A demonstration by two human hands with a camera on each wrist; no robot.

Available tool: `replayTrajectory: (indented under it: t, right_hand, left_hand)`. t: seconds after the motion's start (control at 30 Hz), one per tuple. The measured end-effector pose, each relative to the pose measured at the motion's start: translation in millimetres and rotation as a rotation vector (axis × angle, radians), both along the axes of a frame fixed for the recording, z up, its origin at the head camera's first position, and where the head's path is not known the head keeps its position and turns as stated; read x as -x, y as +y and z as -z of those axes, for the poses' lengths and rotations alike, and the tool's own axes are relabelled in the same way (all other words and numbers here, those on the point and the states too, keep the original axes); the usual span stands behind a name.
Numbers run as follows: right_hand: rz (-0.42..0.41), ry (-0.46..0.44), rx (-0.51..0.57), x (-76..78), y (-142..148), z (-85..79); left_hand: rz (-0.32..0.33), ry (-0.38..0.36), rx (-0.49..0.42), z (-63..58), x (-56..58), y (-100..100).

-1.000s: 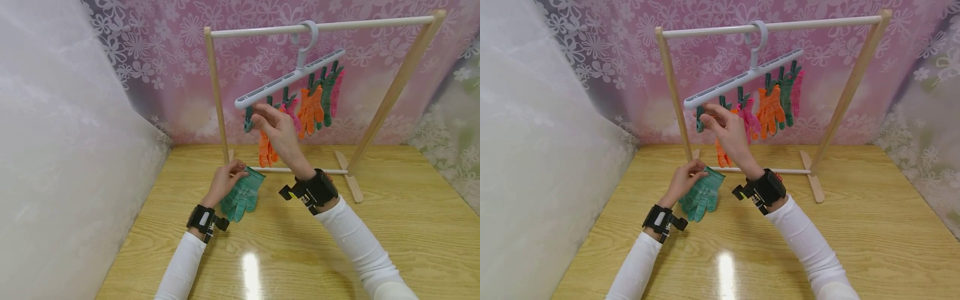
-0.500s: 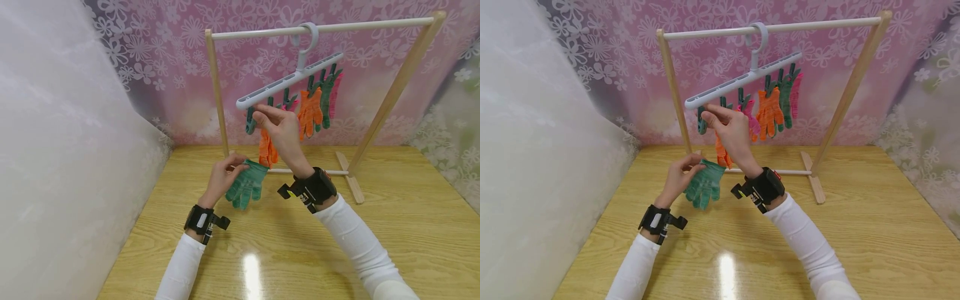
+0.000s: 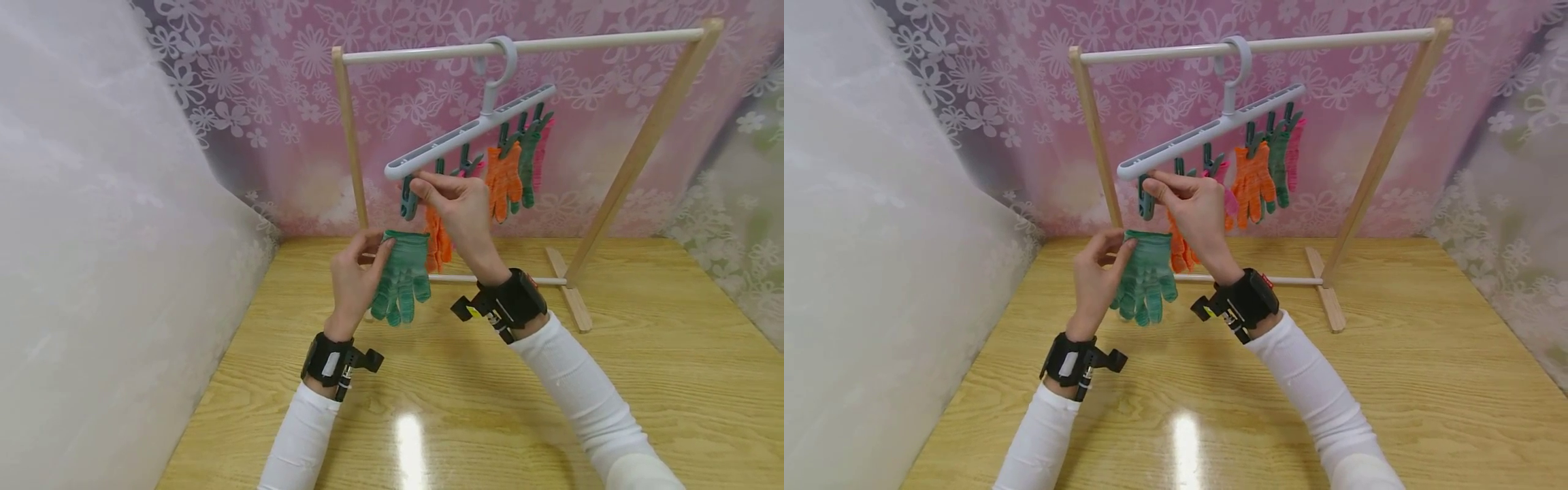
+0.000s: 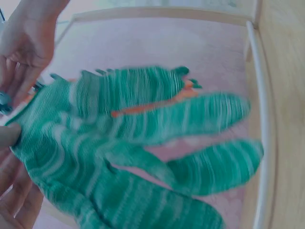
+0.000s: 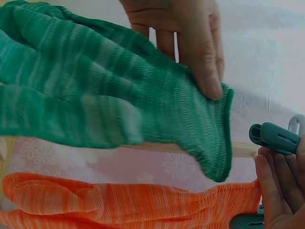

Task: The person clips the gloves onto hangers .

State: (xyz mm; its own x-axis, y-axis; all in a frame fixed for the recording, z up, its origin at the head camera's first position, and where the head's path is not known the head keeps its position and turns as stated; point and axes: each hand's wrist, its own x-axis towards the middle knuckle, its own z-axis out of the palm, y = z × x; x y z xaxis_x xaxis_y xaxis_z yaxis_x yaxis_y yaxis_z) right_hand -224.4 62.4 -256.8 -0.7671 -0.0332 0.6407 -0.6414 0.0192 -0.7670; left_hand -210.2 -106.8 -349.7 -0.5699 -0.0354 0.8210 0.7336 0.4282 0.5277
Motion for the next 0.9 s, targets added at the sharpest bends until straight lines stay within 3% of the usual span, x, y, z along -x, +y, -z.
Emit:
replayTrajectory:
  t: [0.33,0.63,0.9]
  right_hand:
    - [0.028,-0.037,0.016,1.2,-1.6,0.2]
    - [0.029,-0.032,0.037,0.7,-2.5,0.3]
    - [0.020,-0.035,0.041,1.1,-2.5,0.9]
  left_hand:
    - [-0.082,0.067,-0.036,-23.2,-6.6,7.0]
    - [-0.086,0.105,-0.043,-34.5,-9.8,15.8]
    - [-0.121,0.179,-0.069,-37.2,-4.3,22.8]
